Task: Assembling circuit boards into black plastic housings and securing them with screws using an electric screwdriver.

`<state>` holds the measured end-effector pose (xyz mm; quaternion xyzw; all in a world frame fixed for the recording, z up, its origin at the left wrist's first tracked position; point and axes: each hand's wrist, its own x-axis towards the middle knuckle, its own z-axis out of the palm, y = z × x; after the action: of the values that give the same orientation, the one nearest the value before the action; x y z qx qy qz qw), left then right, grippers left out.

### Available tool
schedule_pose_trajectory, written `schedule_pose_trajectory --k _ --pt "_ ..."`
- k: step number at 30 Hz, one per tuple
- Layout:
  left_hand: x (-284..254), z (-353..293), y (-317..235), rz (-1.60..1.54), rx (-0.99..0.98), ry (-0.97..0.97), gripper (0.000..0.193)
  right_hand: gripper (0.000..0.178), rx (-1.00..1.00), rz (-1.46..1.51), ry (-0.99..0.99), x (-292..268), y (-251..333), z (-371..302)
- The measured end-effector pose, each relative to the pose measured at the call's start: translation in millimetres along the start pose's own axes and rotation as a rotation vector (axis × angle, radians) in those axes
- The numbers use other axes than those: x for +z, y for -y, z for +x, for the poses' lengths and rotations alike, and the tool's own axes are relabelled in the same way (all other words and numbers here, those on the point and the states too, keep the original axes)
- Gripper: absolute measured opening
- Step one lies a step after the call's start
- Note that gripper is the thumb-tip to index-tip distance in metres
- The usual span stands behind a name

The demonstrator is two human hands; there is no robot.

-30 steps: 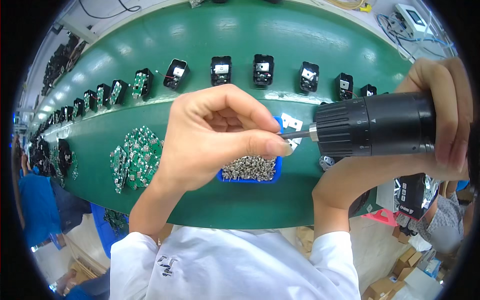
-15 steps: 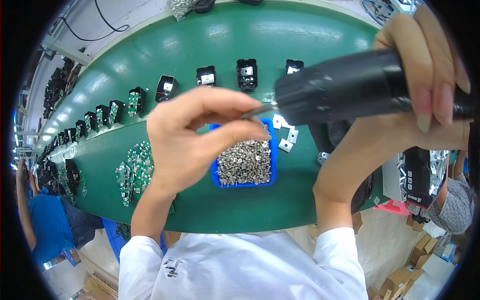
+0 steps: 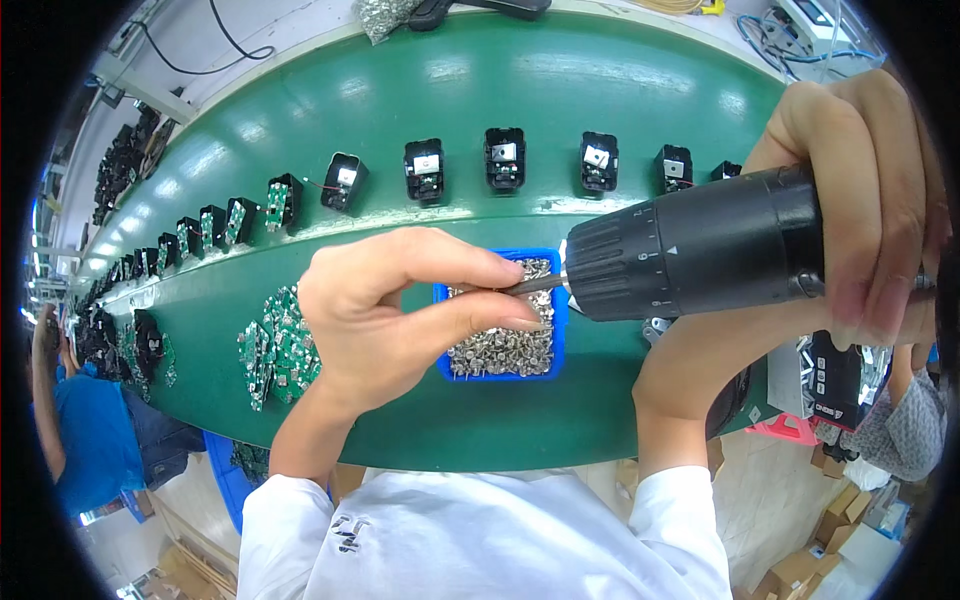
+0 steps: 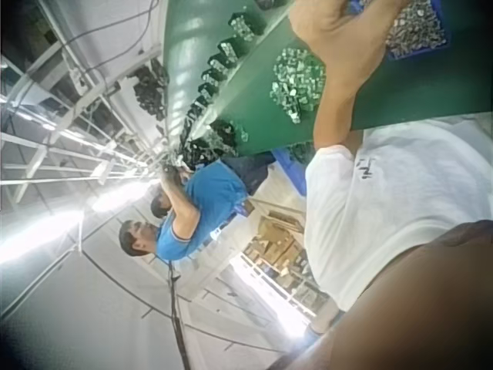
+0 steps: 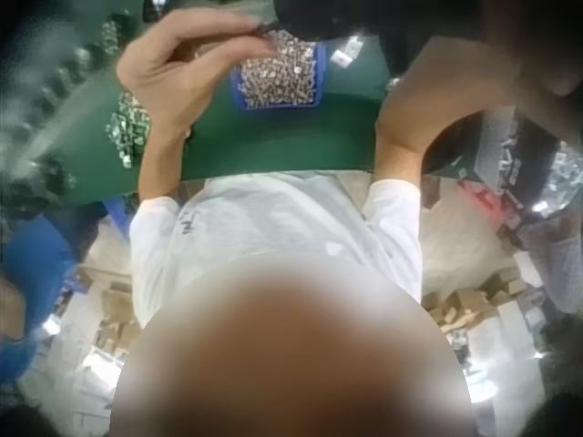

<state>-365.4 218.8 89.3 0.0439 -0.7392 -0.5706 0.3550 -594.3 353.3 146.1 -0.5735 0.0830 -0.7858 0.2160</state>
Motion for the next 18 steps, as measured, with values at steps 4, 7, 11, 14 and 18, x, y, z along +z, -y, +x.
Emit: schedule_pose_trajectory --k 4,7,11,14,18 --pt "-3 2 -4 -0.278 -0.342 0.031 0.028 0.047 0.019 -0.011 -0.015 1 3 -3" --pt "-2 2 -5 -0.319 -0.405 0.023 0.027 0.049 0.032 -0.020 -0.025 -17 4 10" --pt "2 2 -5 -0.161 -0.251 -0.026 0.025 0.050 0.047 -0.036 -0.038 -9 -1 1" --pt "-2 -1 -1 0.018 -0.067 0.002 0.032 0.052 0.059 -0.049 -0.048 4 -7 1" --pt "4 5 2 0.219 0.073 -0.016 0.036 0.053 0.072 -0.066 -0.059 17 -20 1"
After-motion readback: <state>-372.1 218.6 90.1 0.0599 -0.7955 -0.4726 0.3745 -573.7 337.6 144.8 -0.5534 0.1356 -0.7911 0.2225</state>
